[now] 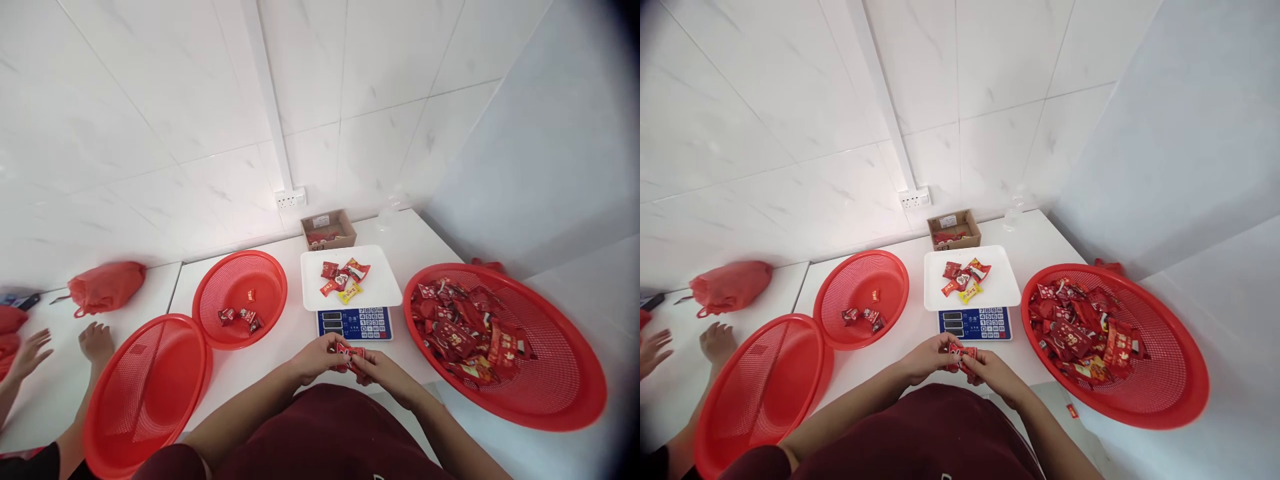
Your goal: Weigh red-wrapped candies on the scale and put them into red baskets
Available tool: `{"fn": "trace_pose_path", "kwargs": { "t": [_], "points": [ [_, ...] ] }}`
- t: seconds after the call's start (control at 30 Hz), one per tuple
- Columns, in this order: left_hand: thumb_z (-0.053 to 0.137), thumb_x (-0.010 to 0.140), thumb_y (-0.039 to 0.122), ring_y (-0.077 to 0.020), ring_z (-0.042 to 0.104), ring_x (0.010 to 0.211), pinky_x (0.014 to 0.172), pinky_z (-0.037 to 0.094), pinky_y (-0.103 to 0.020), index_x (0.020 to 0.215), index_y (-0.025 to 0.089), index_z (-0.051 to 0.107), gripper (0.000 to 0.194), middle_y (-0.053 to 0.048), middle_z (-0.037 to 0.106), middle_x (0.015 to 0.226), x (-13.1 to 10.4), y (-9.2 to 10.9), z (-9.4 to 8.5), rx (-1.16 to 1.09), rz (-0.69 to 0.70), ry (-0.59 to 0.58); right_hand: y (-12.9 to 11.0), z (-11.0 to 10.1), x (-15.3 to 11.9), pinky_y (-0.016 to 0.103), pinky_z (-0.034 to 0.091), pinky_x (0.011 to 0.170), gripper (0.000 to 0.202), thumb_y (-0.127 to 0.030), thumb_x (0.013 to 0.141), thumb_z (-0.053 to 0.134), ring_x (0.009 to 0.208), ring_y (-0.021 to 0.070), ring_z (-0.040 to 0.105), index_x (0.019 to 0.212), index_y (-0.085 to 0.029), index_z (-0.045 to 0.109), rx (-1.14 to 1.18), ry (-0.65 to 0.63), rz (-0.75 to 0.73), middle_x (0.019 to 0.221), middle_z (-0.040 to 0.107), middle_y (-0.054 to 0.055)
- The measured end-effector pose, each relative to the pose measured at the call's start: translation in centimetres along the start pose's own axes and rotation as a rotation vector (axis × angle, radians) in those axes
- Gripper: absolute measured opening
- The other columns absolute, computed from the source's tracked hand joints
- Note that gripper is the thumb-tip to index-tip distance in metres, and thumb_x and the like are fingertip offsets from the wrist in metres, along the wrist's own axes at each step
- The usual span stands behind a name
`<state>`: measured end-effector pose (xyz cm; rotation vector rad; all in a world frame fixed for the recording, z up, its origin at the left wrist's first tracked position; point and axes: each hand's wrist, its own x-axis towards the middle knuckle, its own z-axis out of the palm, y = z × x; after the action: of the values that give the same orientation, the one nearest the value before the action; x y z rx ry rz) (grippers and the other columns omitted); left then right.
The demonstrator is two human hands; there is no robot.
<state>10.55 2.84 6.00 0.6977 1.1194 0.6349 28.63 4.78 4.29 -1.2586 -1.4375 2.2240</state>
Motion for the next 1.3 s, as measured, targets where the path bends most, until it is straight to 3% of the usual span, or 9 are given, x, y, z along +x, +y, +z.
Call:
{"fn": "trace_pose_path", "kwargs": {
  "t": [0.13, 0.27, 0.47, 0.7, 0.83, 1.03, 1.3],
  "points": [
    [0.083, 0.056, 0.042, -0.0116, 0.056, 0.074, 0.076, 0.045, -0.033, 0.096, 0.017, 0.054, 0.055, -0.001, 0.056, 0.084, 0.0, 0.2, 0.3, -0.034, -0.014, -0.05, 0.1, -0.1, -0.4, 0.03, 0.036, 0.064, 0.052, -0.069, 0.073, 0.052, 0.06, 0.0114, 0.045, 0.071, -0.018, 0.054, 0.085, 0.005, -0.021, 0.063, 0.053, -0.002],
    [0.078, 0.058, 0.053, -0.0114, 0.055, 0.071, 0.073, 0.045, -0.033, 0.099, 0.019, 0.053, 0.059, 0.0, 0.055, 0.085, 0.3, -0.1, 0.1, -0.02, -0.027, -0.001, -0.6, 0.2, -0.4, 0.029, 0.034, 0.062, 0.049, -0.067, 0.072, 0.055, 0.058, 0.0103, 0.04, 0.064, -0.019, 0.05, 0.07, 0.027, -0.065, 0.059, 0.046, -0.004],
    [0.067, 0.064, 0.066, -0.0122, 0.051, 0.067, 0.066, 0.039, -0.03, 0.078, 0.016, 0.055, 0.053, 0.0, 0.055, 0.071, 0.3, -1.1, -0.8, 0.12, -0.094, -0.033, -1.3, 0.6, -0.6, 0.029, 0.033, 0.061, 0.05, -0.068, 0.071, 0.056, 0.057, 0.0103, 0.038, 0.065, -0.018, 0.054, 0.034, 0.022, -0.094, 0.059, 0.049, -0.003],
    [0.069, 0.061, 0.066, -0.0088, 0.043, 0.057, 0.062, 0.035, -0.027, 0.072, 0.017, 0.05, 0.054, 0.004, 0.051, 0.061, 0.1, -1.0, -0.6, 0.085, 0.012, 0.011, -0.7, 0.6, -0.5, 0.03, 0.036, 0.064, 0.052, -0.069, 0.071, 0.055, 0.06, 0.0116, 0.043, 0.068, -0.017, 0.058, 0.126, 0.031, -0.075, 0.062, 0.054, -0.001],
    [0.067, 0.06, 0.069, -0.0097, 0.045, 0.059, 0.062, 0.036, -0.027, 0.075, 0.016, 0.053, 0.056, 0.003, 0.052, 0.064, -0.1, -0.4, -0.5, 0.113, -0.004, 0.021, -0.9, 0.4, -0.4, 0.031, 0.037, 0.065, 0.053, -0.07, 0.07, 0.056, 0.06, 0.0123, 0.045, 0.068, -0.017, 0.059, 0.085, 0.05, -0.082, 0.061, 0.054, -0.001],
    [0.058, 0.063, 0.076, -0.0126, 0.052, 0.063, 0.063, 0.039, -0.029, 0.078, 0.016, 0.059, 0.062, 0.0, 0.054, 0.068, -0.3, -0.6, -0.5, 0.158, -0.094, -0.072, -1.4, 0.2, -0.5, 0.031, 0.036, 0.064, 0.054, -0.071, 0.067, 0.057, 0.059, 0.012, 0.044, 0.063, -0.017, 0.056, 0.1, 0.098, -0.096, 0.059, 0.052, -0.002],
    [0.066, 0.064, 0.068, -0.0115, 0.049, 0.064, 0.07, 0.039, -0.03, 0.083, 0.015, 0.066, 0.056, -0.002, 0.06, 0.074, -0.4, -0.4, -0.4, 0.07, -0.017, -0.111, -1.0, 0.1, -0.3, 0.03, 0.037, 0.064, 0.055, -0.072, 0.07, 0.053, 0.061, 0.0124, 0.045, 0.066, -0.017, 0.056, 0.053, 0.068, -0.099, 0.061, 0.053, -0.001]
  ]
}}
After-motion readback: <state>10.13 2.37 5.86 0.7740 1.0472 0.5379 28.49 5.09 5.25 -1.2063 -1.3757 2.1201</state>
